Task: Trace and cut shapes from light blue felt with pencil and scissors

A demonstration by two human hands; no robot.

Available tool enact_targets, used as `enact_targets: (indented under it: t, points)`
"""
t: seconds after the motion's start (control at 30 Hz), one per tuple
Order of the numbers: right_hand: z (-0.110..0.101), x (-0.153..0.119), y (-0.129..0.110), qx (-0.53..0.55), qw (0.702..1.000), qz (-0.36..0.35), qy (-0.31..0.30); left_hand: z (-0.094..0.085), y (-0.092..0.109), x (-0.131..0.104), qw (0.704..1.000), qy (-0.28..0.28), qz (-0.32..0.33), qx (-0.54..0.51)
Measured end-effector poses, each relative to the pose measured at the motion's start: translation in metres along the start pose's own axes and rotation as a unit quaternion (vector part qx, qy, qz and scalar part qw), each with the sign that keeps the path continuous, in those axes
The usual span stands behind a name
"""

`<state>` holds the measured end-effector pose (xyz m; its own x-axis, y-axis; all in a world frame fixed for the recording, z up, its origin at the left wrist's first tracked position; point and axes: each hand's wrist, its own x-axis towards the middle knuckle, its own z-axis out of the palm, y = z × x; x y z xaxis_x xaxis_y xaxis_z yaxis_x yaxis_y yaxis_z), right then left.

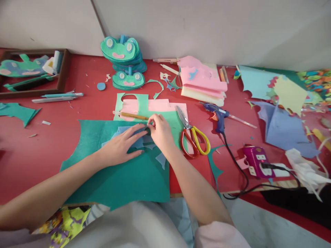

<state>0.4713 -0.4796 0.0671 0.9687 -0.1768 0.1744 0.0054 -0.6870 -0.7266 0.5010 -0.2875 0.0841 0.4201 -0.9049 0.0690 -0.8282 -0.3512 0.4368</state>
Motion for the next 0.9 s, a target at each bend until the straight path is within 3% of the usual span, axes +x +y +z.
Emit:
enact_targets:
  t: [0.1, 0.3, 0.57, 0.7, 0.9]
  points:
    - [-0.003, 0.000, -0.001, 0.048, 0.998, 0.034, 0.022, 0.004, 0.000, 0.000, 0.998, -0.020, 0.010, 0.051]
    - [-0.012, 0.002, -0.001, 0.195, 0.962, 0.119, 0.151, 0.002, 0.000, 0.001, 0.997, -0.035, 0.019, 0.071]
    - [-0.014, 0.001, -0.005, 0.247, 0.956, 0.115, 0.111, -0.001, 0.000, 0.002, 0.996, -0.040, 0.035, 0.078]
    - [-0.009, 0.001, 0.002, 0.197, 0.969, 0.133, 0.066, 0.000, 0.000, 0.001, 0.995, -0.040, 0.033, 0.080]
    - [-0.008, 0.000, -0.004, 0.150, 0.981, 0.100, 0.072, 0.001, 0.000, 0.001, 0.995, -0.031, 0.039, 0.084]
